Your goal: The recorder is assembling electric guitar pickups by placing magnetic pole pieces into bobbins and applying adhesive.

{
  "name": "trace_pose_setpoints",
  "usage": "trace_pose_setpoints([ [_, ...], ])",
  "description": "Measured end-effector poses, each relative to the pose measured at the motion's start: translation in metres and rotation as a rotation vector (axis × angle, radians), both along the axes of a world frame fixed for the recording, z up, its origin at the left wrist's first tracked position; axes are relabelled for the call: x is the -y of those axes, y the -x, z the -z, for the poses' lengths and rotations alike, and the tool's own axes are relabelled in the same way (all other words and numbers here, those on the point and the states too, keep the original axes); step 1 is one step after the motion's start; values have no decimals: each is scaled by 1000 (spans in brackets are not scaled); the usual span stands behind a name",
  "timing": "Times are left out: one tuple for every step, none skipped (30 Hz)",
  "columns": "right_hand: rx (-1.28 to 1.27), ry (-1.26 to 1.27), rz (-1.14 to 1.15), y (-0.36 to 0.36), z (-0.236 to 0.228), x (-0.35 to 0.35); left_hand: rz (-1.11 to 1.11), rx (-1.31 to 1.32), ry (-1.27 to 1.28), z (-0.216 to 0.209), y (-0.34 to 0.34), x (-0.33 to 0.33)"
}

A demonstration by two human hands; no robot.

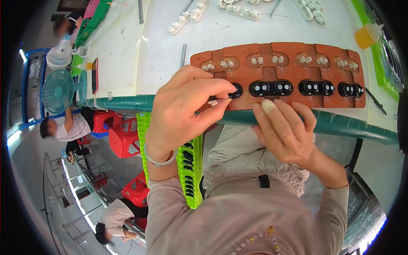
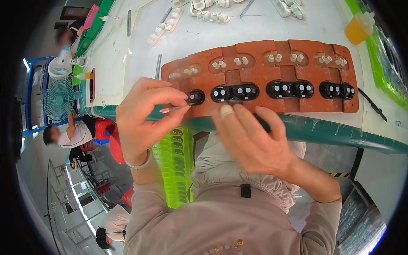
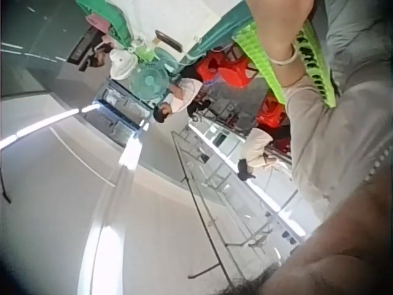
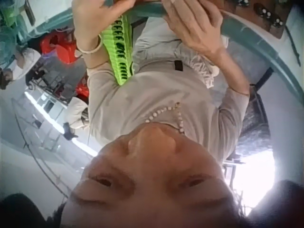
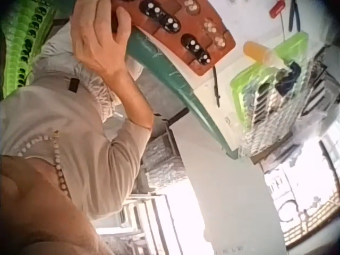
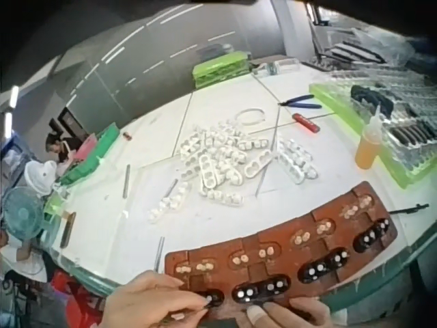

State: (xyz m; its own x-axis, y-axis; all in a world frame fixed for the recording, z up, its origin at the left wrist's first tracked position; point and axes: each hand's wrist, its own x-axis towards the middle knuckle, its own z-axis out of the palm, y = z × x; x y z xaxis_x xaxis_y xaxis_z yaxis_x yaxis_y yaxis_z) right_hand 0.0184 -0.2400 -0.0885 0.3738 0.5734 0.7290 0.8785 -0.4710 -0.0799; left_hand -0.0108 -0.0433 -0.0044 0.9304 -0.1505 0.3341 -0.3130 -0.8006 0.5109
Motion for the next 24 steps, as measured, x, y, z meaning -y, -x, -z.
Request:
trace_pose_setpoints([
  [-12,-23,-17,2,-1,-4,3,-1,1,-2,-2,0],
  [-24,-47,-34,4,-2,-7,18,-20,5,-5,-5,1],
  [-23,-41,-40,4,-2,-10,30,-38,7,-6,-7,1],
  [-23,-43,-38,4,-3,-11,32,-38,5,-5,-7,1],
  [-35,-35,-35,3,-3,-13,11,-47,13,-3,-7,2],
  [-49,-26,-31,3,-3,-14,-8,-58,24,-1,-6,3],
  [-50,-26,-27,3,-4,-16,-5,-59,23,1,-4,4],
  [-56,9,-35,3,-3,-18,-28,-29,9,2,-3,5],
  [-60,43,-45,3,-3,-19,-55,3,-5,3,-1,5],
  [-59,44,-45,4,-2,-20,-55,3,-4,5,-2,1],
  [-78,60,-45,5,-1,-21,25,46,-21,6,-4,-5],
  [-100,74,-47,6,0,-22,104,86,-39,8,-5,-10],
  [-102,74,-50,6,1,-22,101,84,-40,9,-4,-11],
  [-84,85,-32,5,3,-22,89,66,-3,9,-3,-12],
  [-65,96,-14,5,3,-22,77,50,34,10,-2,-13],
  [-65,97,-17,6,3,-22,73,50,34,11,1,-13],
  [-39,113,4,6,3,-23,8,45,57,12,4,-11],
  [-11,129,28,7,3,-23,-55,43,80,13,6,-11],
  [-9,128,27,7,2,-24,-56,45,79,16,8,-13],
  [10,142,29,7,2,-25,-64,82,96,18,10,-16],
  [28,157,32,7,1,-25,-70,119,114,19,12,-18],
  [29,156,32,6,2,-26,-70,120,113,17,15,-21],
  [41,149,36,5,2,-26,-108,156,142,12,20,-25],
  [53,141,32,5,2,-27,-154,192,169,8,25,-27],
])
